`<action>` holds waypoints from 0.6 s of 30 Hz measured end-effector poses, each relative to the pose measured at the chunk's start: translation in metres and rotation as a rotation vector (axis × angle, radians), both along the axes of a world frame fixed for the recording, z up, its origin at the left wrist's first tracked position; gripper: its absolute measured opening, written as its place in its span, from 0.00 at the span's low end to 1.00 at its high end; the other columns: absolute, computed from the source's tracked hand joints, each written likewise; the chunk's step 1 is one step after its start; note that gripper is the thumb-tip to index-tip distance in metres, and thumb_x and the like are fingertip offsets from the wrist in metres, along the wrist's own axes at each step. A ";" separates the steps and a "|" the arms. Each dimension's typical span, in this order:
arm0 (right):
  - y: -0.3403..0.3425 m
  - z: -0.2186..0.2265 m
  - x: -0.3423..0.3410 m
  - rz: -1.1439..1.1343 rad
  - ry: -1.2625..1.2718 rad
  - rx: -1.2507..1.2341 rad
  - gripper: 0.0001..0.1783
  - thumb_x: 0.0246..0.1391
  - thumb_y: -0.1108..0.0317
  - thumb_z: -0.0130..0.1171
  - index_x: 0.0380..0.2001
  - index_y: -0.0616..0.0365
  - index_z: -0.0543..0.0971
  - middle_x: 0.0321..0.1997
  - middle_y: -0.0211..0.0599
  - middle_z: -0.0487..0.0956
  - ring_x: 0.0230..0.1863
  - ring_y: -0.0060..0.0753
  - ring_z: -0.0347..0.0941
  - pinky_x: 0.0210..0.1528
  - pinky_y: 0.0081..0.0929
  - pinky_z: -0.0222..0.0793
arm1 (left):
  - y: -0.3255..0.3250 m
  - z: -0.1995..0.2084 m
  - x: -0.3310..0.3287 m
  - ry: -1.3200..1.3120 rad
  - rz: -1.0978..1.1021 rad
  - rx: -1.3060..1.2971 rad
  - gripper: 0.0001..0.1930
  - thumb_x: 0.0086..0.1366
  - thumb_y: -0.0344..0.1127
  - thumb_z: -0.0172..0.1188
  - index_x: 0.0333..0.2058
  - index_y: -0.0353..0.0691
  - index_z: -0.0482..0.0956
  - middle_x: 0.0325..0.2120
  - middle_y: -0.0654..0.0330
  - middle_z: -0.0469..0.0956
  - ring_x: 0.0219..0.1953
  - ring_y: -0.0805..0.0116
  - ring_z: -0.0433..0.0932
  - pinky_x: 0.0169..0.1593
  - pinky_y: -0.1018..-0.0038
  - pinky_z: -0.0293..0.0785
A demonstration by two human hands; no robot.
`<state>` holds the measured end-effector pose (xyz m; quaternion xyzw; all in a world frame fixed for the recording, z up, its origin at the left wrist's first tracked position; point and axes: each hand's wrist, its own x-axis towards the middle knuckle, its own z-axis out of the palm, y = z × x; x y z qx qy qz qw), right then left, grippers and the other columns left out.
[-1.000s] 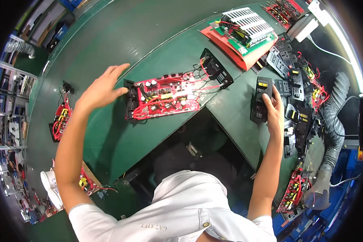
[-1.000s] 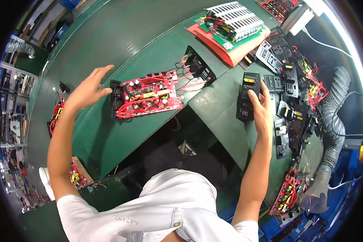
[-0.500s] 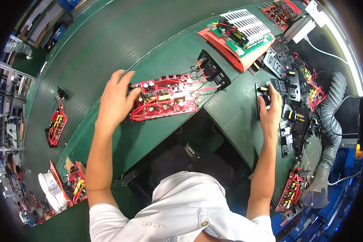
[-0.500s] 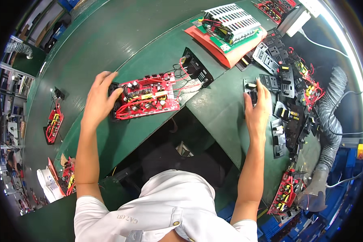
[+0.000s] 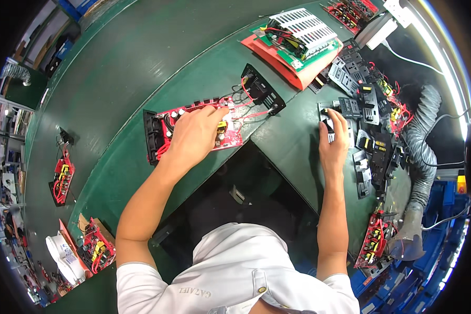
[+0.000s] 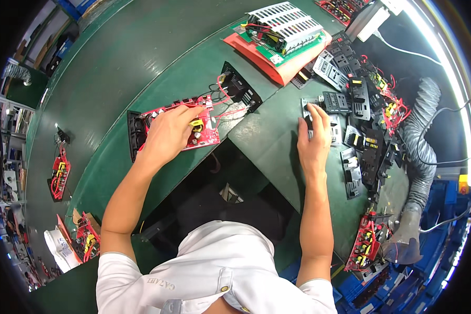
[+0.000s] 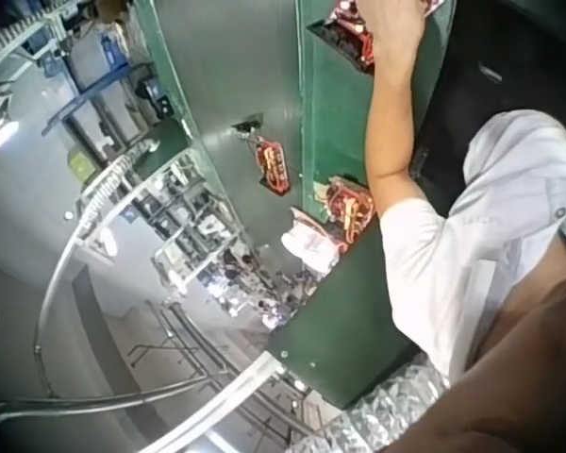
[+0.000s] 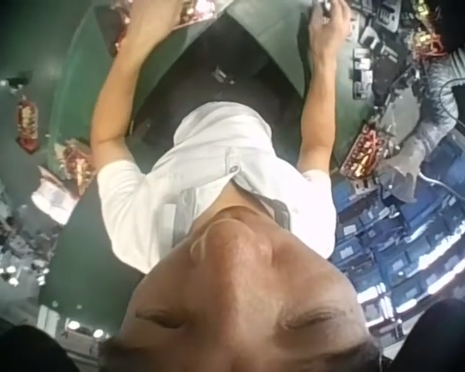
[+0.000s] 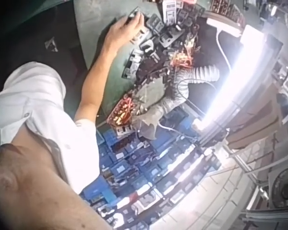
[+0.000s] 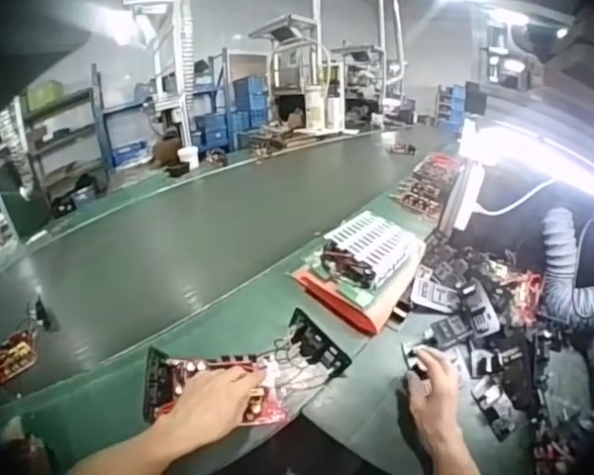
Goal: Assembling red circuit boards into black frames and using a handheld scanner for verification on a factory production line.
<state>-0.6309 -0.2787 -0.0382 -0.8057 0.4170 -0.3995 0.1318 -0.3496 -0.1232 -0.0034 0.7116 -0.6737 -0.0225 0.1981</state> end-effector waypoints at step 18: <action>-0.018 -0.009 0.091 0.227 -0.177 0.566 0.25 0.58 0.64 0.62 0.56 0.65 0.73 0.45 0.42 0.80 0.48 0.29 0.75 0.52 0.27 0.70 | 0.026 0.034 0.052 0.539 0.214 -0.016 0.13 0.59 0.25 0.57 0.44 0.34 0.79 0.32 0.52 0.78 0.33 0.61 0.79 0.40 0.69 0.73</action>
